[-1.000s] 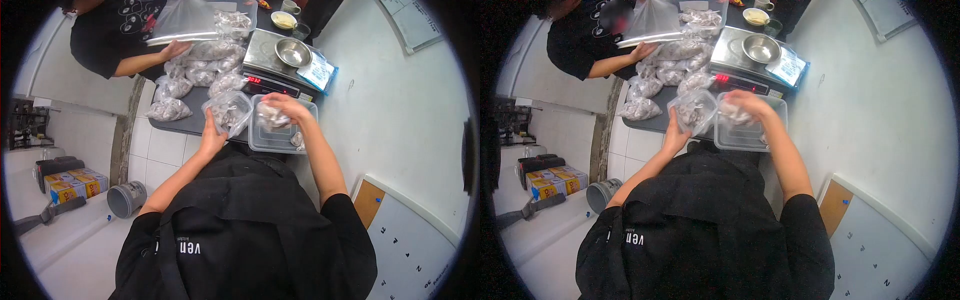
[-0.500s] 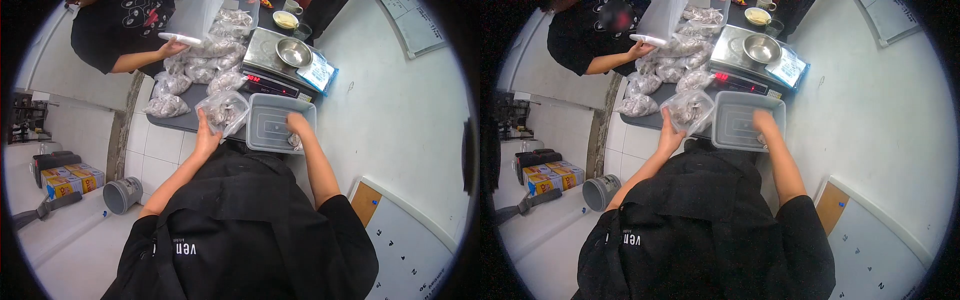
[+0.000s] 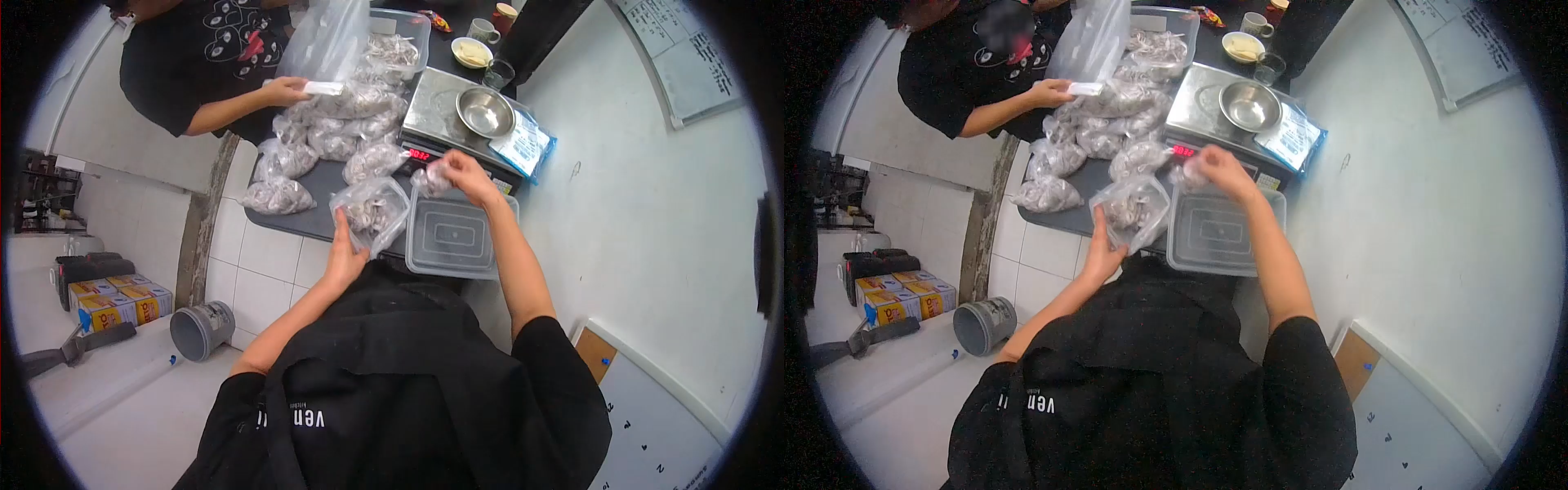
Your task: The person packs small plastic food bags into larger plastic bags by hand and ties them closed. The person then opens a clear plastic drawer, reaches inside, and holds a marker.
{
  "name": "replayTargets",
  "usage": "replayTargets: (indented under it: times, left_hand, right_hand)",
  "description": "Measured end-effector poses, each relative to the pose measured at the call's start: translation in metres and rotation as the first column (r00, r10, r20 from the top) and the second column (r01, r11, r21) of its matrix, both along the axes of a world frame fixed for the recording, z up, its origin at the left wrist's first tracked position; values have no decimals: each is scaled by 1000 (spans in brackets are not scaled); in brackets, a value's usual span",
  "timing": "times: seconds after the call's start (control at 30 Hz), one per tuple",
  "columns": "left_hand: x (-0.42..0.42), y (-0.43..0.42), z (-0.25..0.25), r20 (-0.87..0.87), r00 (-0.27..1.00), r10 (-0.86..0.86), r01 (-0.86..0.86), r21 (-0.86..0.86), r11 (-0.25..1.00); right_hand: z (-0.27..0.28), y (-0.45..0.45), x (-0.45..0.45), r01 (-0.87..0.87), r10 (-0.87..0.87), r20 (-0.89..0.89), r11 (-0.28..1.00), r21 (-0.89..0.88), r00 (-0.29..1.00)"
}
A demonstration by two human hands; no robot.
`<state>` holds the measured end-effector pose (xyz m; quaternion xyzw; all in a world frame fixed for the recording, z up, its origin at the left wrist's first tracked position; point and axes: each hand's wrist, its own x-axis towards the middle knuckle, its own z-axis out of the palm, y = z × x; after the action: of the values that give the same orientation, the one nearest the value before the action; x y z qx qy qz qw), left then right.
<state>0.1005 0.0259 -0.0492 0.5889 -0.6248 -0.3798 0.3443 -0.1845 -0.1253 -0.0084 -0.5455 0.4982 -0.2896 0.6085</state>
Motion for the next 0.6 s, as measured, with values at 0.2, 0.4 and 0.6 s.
replayTargets:
  times: [0.2,0.4,0.6]
  left_hand:
    - [10,-17,15,-4,996,-92,92,84,992]
    - [27,-29,1,-60,988,-142,149,146,978]
    - [42,-38,-11,-93,979,-182,201,280,939]
  right_hand:
    - [6,-172,61,340,-427,338,895,289,838]
    - [-21,-327,103,-78,-404,-684,827,-558,607]
    - [-122,-427,117,-439,-40,-979,889,-127,202]
